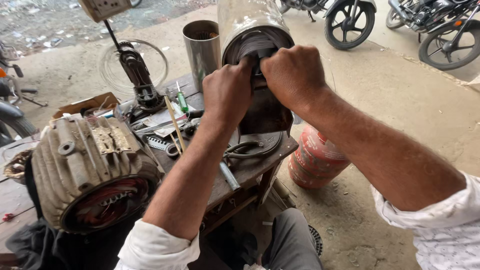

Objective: The person winds insulated wire into a cylindrical motor stator using a wooden stick and pliers. They repeatedly insert the stick to push wire layers, adjust the wire with their fingers, and use pliers to cut and secure the wire ends.

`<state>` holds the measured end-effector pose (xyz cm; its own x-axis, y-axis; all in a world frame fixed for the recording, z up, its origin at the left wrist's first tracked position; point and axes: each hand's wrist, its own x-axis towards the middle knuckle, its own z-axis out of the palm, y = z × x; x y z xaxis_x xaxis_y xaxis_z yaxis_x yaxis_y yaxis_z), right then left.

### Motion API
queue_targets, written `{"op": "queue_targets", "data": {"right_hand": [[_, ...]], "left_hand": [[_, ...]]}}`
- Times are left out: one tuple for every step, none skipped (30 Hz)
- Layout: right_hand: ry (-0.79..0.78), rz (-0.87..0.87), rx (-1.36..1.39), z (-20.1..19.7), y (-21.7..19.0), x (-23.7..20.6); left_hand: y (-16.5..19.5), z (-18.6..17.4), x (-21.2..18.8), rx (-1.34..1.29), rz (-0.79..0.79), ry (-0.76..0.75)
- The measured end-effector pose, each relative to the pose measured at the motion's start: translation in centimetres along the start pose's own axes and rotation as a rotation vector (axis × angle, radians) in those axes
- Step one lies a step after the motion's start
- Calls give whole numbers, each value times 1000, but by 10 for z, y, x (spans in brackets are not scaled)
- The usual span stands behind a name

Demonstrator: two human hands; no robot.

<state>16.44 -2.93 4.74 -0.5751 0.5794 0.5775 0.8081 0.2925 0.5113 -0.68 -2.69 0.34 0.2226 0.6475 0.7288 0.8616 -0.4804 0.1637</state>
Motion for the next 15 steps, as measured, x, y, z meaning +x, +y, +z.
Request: {"op": "queue_targets", "data": {"right_hand": [[16,-3,-4,2,-1,-1],[35,-8,13,3,-4,-2],[54,-11,22,3,-6,-4],[81,-14,28,3,-8,-5],[103,-21,21,1,-8,-7],[123,-27,8,-1,-9,-10],[148,-42,-1,-3,-10,-12],[150,-71,43,-5,-6,-14],[152,-104,82,-7,0,-16],[151,-135,121,-9,6,-17],[142,-167,106,-8,12,-17],[130,-200,98,-7,15,-16],[109,-232,96,-4,17,-16],[103,-244,74,0,18,-16],[99,-252,46,3,18,-16]], "left_hand": [[2,2,-4,14,-26,5],[4,4,-8,34,-47,10],[7,6,-10,49,-63,21],[8,6,-11,45,-81,31],[10,7,-12,35,-92,46],[12,7,-12,20,-102,63],[14,8,-11,2,-89,59],[12,5,-11,-4,-81,62],[10,3,-9,-11,-74,68],[9,2,-9,-18,-57,52],[7,1,-8,-20,-39,36],[6,0,-7,-21,-25,15],[5,0,-8,-22,-22,26],[5,1,-8,-28,-14,32],[5,3,-7,-35,0,42]]}}
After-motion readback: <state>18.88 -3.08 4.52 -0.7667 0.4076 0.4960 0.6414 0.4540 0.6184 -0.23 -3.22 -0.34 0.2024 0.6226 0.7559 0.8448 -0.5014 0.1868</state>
